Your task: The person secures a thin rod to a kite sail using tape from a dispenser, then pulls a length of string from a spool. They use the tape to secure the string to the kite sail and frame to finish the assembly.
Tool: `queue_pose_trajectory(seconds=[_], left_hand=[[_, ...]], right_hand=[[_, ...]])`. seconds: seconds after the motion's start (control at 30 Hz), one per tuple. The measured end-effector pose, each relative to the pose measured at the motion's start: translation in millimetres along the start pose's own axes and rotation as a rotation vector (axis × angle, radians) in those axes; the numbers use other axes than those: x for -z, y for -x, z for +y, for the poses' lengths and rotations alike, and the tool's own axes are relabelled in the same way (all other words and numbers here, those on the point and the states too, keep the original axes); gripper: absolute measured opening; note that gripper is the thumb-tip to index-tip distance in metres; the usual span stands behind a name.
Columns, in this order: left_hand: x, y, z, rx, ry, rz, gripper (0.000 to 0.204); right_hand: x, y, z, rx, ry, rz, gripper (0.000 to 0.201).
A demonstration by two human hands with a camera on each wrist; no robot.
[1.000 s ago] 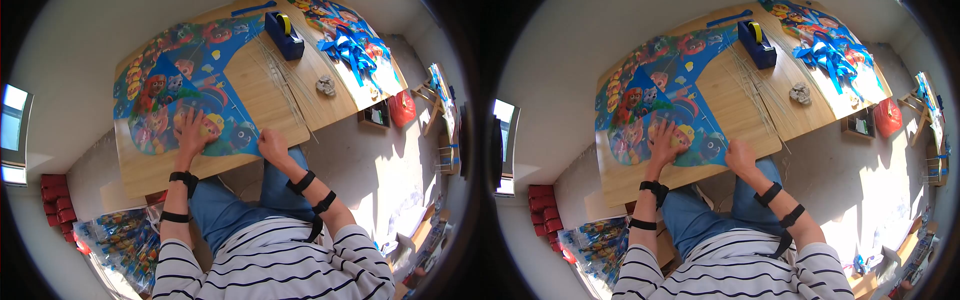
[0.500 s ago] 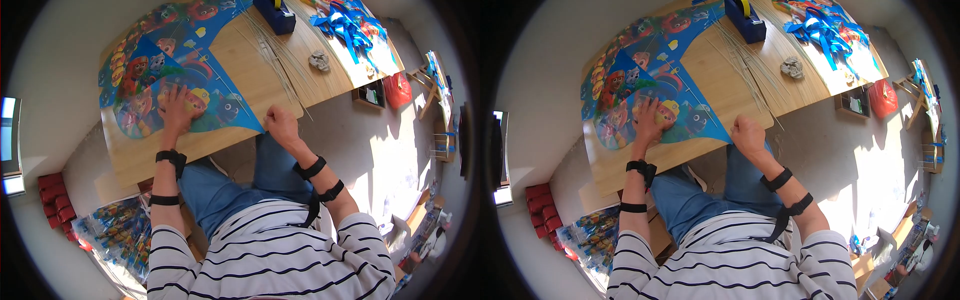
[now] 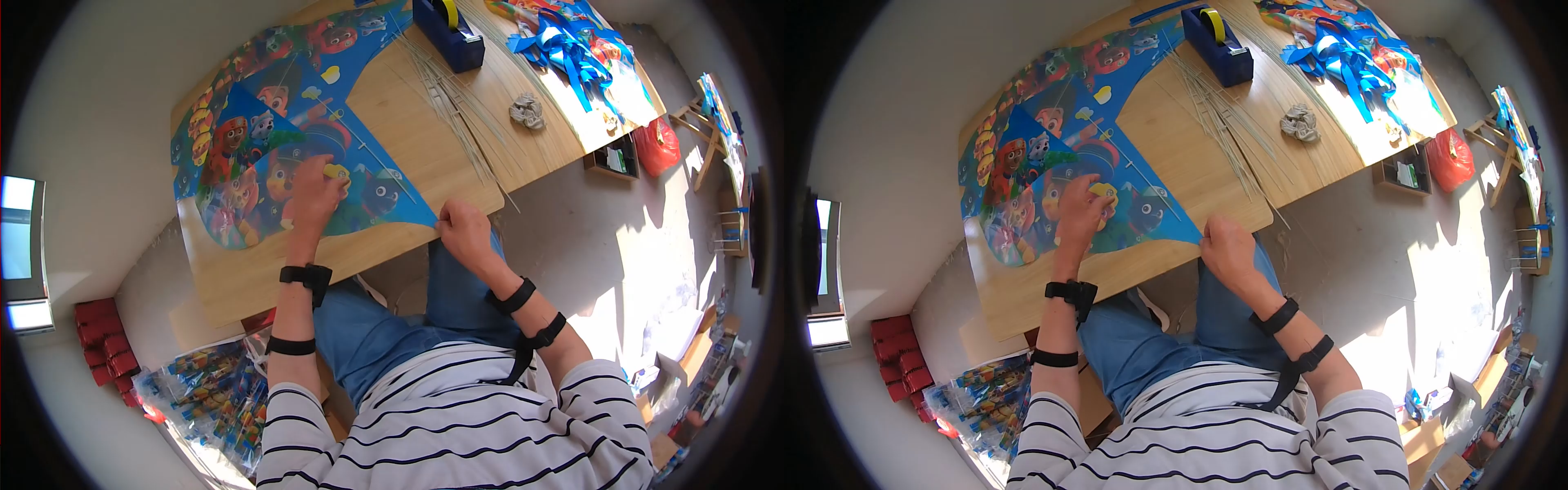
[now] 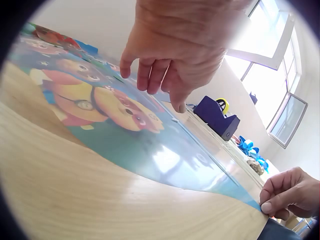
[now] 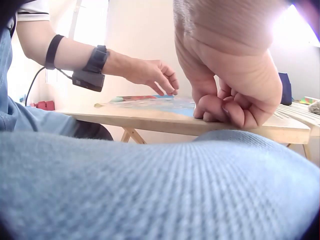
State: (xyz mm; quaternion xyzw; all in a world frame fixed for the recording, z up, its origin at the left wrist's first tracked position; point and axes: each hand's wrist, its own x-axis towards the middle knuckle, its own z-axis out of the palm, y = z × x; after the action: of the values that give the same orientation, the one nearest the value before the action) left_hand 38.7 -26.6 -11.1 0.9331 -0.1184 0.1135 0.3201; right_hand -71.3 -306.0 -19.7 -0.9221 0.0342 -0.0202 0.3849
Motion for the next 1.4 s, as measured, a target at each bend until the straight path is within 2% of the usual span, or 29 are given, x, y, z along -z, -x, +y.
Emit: queue_pose_trajectory(seconds=[0.07, 0.17, 0.27, 0.43, 0.67, 0.77, 1.4], left_hand=[[-13, -18, 22, -0.023, 0.021, 0.018, 0.034], [-38, -40, 32, -0.054, -0.008, 0.016, 0.024], [-60, -52, 29, 0.037, 0.044, -0.012, 0.020], [-65, -58, 27, -0.006, 0.026, -0.033, 0.013], [-63, -46, 32, -0.078, 0.019, -0.066, 0.009], [-62, -42, 40, -0.090, 0.007, -0.031, 0.009], [-64, -44, 37, -0.090, 0.024, -0.035, 0.010]], right_hand=[[0, -1, 0, 0.013, 0.005, 0.011, 0.007], [-1, -1, 4, 0.026, -0.001, 0.019, 0.007], [2, 1, 1, 0.001, -0.022, 0.013, 0.007], [4, -1, -2, -0.024, -0.027, 0.016, 0.010], [1, -2, 1, -0.014, -0.007, 0.016, 0.010], [2, -2, 1, -0.014, -0.002, 0.011, 0.011], [3, -3, 1, -0.021, -0.025, 0.009, 0.009]])
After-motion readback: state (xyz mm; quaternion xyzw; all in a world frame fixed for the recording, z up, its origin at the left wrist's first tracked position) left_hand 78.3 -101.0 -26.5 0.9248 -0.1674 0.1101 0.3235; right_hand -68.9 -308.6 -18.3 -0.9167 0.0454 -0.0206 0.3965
